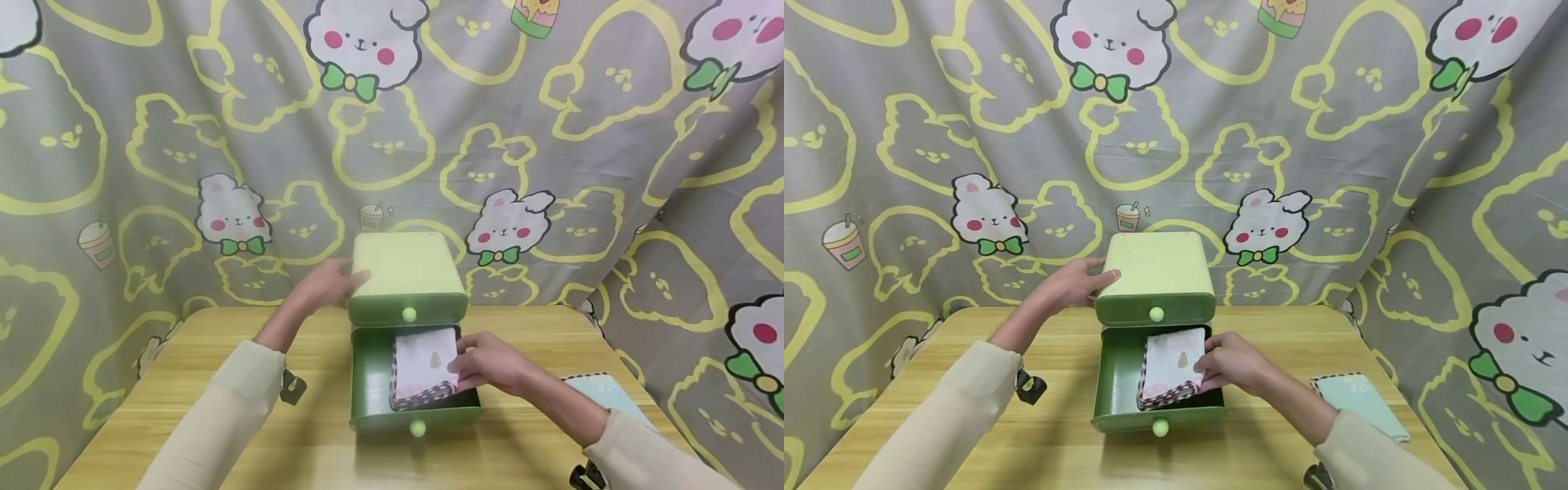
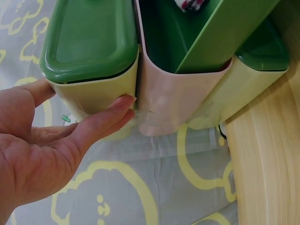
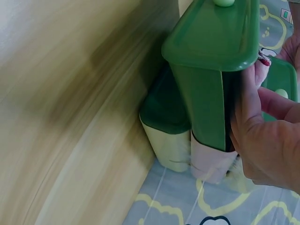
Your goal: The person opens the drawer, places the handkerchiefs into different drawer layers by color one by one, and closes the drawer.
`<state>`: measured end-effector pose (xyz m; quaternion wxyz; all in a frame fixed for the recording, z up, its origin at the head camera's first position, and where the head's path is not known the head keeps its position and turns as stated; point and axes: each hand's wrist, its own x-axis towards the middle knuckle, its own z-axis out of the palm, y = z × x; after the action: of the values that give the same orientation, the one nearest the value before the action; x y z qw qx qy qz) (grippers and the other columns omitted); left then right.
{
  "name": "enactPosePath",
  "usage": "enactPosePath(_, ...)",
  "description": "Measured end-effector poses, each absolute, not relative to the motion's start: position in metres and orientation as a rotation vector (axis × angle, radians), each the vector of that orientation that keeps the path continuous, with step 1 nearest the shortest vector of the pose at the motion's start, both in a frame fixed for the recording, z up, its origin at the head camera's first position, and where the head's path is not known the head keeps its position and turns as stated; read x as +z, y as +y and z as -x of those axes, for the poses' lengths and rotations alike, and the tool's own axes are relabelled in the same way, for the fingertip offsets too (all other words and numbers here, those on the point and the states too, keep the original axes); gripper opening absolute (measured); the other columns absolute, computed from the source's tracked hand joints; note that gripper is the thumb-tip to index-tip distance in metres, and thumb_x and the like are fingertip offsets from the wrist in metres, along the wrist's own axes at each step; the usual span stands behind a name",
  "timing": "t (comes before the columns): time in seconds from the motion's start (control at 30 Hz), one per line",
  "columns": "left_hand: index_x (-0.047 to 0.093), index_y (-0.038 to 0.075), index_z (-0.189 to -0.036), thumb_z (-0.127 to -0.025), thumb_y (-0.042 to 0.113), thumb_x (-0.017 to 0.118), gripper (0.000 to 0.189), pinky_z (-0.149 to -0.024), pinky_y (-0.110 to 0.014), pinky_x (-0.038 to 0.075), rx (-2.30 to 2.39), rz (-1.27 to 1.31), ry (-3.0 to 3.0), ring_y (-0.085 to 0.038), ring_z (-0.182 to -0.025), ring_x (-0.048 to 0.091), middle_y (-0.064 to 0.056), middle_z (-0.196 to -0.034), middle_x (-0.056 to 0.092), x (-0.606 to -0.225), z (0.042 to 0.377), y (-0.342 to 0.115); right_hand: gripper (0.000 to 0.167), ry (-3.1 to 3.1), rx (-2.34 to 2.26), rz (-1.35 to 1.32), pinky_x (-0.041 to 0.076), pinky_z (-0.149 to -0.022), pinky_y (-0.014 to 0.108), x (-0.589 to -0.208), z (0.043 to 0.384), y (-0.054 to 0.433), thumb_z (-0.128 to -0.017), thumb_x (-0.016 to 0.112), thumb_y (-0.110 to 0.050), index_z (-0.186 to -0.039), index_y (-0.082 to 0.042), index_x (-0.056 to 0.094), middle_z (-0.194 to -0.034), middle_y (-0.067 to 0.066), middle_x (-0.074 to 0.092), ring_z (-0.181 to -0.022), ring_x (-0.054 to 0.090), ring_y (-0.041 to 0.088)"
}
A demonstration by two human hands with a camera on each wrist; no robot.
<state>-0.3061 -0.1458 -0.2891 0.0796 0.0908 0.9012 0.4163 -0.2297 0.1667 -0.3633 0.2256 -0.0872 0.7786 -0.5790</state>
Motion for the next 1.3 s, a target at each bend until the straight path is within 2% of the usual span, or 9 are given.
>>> enactPosePath(0.23,0.031,0.011,-0.16,-0.102,0.049,0.056,0.074,-0.092,-0.045,0.058,1.244,-0.265,2.697,-0.027,-0.094,0.072,-0.021,-0.133,0.063,-0.289,0.306,-0.146,0.038,2.144,-1.624,0.252,0.063,-0.07,0.028,-0.367,0.234,0.156,-0.091,0.064,0.0,-0.12,0.021,0.052,-0.087,0.014,0.064,-0.071,0.064,0.014)
enactPosePath(0.67,0.036,0.011,-0.158,-0.102,0.048,0.056,0.07,-0.088,-0.043,0.06,1.258,-0.283,2.69,-0.028,-0.096,0.072,-0.02,-0.129,0.065,-0.289,0.306,-0.146,0.036,2.234,-1.58,0.218,0.063,-0.07,0.031,-0.372,0.246,0.145,-0.09,0.064,0.002,-0.119,0.021,0.055,-0.09,0.017,0.065,-0.07,0.065,0.014)
enactPosePath(0.97,0.037,0.01,-0.157,-0.103,0.046,0.056,0.068,-0.088,-0.043,0.06,1.269,-0.295,2.686,-0.029,-0.097,0.072,-0.02,-0.129,0.065,-0.289,0.306,-0.146,0.03,2.306,-1.526,0.229,0.063,-0.068,0.032,-0.371,0.253,0.139,-0.087,0.066,0.003,-0.111,0.02,0.06,-0.093,0.019,0.065,-0.069,0.066,0.016)
enactPosePath(1.17,0.039,0.009,-0.156,-0.103,0.045,0.056,0.066,-0.087,-0.043,0.06,1.27,-0.305,2.686,-0.028,-0.096,0.072,-0.02,-0.126,0.066,-0.289,0.306,-0.147,0.034,2.33,-1.515,0.229,0.064,-0.07,0.034,-0.372,0.255,0.138,-0.089,0.067,0.002,-0.114,0.022,0.059,-0.095,0.02,0.066,-0.072,0.066,0.016)
enactPosePath(1.3,0.038,0.009,-0.156,-0.103,0.045,0.056,0.067,-0.087,-0.042,0.06,1.28,-0.301,2.678,-0.029,-0.096,0.072,-0.02,-0.125,0.066,-0.289,0.306,-0.147,0.031,2.323,-1.524,0.216,0.064,-0.072,0.034,-0.372,0.256,0.139,-0.089,0.067,0.001,-0.112,0.021,0.061,-0.093,0.019,0.067,-0.072,0.067,0.016)
